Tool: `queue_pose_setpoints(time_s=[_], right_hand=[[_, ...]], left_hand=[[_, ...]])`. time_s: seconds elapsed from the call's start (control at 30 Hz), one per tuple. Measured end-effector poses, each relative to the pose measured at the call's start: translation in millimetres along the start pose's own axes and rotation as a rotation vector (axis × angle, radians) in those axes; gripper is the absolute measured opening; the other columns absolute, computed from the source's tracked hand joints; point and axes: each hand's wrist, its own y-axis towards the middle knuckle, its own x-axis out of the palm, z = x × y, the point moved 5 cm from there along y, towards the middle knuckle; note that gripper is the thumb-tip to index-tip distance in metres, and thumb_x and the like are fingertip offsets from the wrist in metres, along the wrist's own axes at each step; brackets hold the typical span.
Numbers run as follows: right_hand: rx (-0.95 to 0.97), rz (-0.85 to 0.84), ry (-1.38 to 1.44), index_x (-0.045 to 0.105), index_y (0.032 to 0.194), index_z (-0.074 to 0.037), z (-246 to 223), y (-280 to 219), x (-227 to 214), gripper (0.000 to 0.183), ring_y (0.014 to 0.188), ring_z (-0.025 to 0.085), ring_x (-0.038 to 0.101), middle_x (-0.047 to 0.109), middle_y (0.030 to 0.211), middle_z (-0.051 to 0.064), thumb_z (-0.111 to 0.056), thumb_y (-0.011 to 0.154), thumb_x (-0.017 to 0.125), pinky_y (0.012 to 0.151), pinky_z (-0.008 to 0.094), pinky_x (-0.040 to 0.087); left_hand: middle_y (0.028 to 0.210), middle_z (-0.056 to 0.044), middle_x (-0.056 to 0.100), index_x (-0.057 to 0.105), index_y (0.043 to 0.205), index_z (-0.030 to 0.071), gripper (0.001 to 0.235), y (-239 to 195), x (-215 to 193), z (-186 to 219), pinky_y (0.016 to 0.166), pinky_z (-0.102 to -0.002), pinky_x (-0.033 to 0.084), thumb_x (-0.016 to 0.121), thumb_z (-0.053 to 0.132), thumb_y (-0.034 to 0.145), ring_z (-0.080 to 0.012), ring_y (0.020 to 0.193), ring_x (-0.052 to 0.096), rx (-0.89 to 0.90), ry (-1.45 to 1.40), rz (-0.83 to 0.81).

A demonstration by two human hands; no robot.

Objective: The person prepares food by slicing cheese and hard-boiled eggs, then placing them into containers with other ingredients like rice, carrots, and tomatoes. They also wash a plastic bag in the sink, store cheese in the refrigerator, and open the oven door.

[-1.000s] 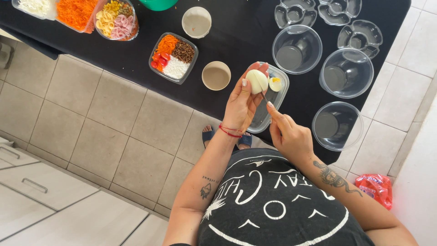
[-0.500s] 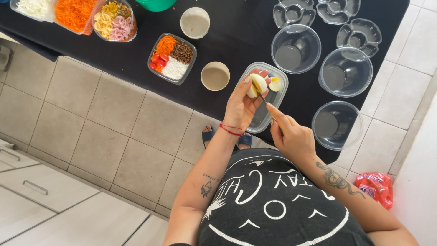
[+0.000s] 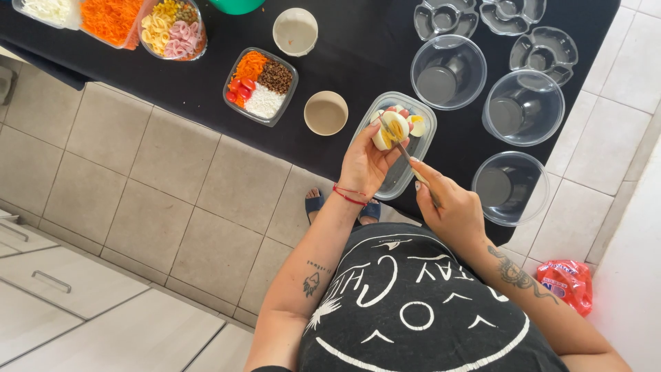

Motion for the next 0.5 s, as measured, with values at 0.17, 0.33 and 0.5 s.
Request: queue_pose_setpoints(time_s=[0.17, 0.33, 0.5], right_hand=[[0.043, 0.025, 0.129, 0.068, 0.117, -0.017, -9.0, 3.6, -12.9, 0.034, 0.043, 0.026, 0.058, 0.068, 0.068, 0.007, -0.010, 0.084, 0.060, 0.038, 0.028, 0.039], [0.088, 0.075, 0.343, 0.058, 0.127, -0.007, 14.7, 0.1, -17.4, 0.044, 0.040, 0.017, 0.051, 0.063, 0.068, 0.009, -0.003, 0.083, 0.060, 0.038, 0.024, 0.035], [0.273, 0.135, 0.527, 0.050, 0.078, -0.011, 50.6, 26.4, -13.5, 0.032, 0.040, 0.014, 0.046, 0.048, 0.048, 0.001, -0.022, 0.106, 0.040, 0.047, 0.021, 0.037]], left_hand=[[0.116, -0.020, 0.056, 0.051, 0.122, 0.002, 0.041, 0.0, 0.8, -0.7, 0.093, -0.039, 0.052, 0.062, 0.026, 0.090, -0.0324, 0.105, 0.060, -0.003, -0.010, 0.007], [0.115, -0.020, 0.055, 0.050, 0.122, 0.003, 0.040, 6.3, -11.4, -1.5, 0.095, -0.040, 0.052, 0.061, 0.025, 0.091, -0.0330, 0.105, 0.060, -0.012, -0.044, 0.010], [0.115, -0.018, 0.054, 0.050, 0.122, 0.004, 0.040, -4.9, 0.2, 3.1, 0.095, -0.040, 0.050, 0.062, 0.026, 0.091, -0.0318, 0.107, 0.059, -0.029, -0.036, -0.004]])
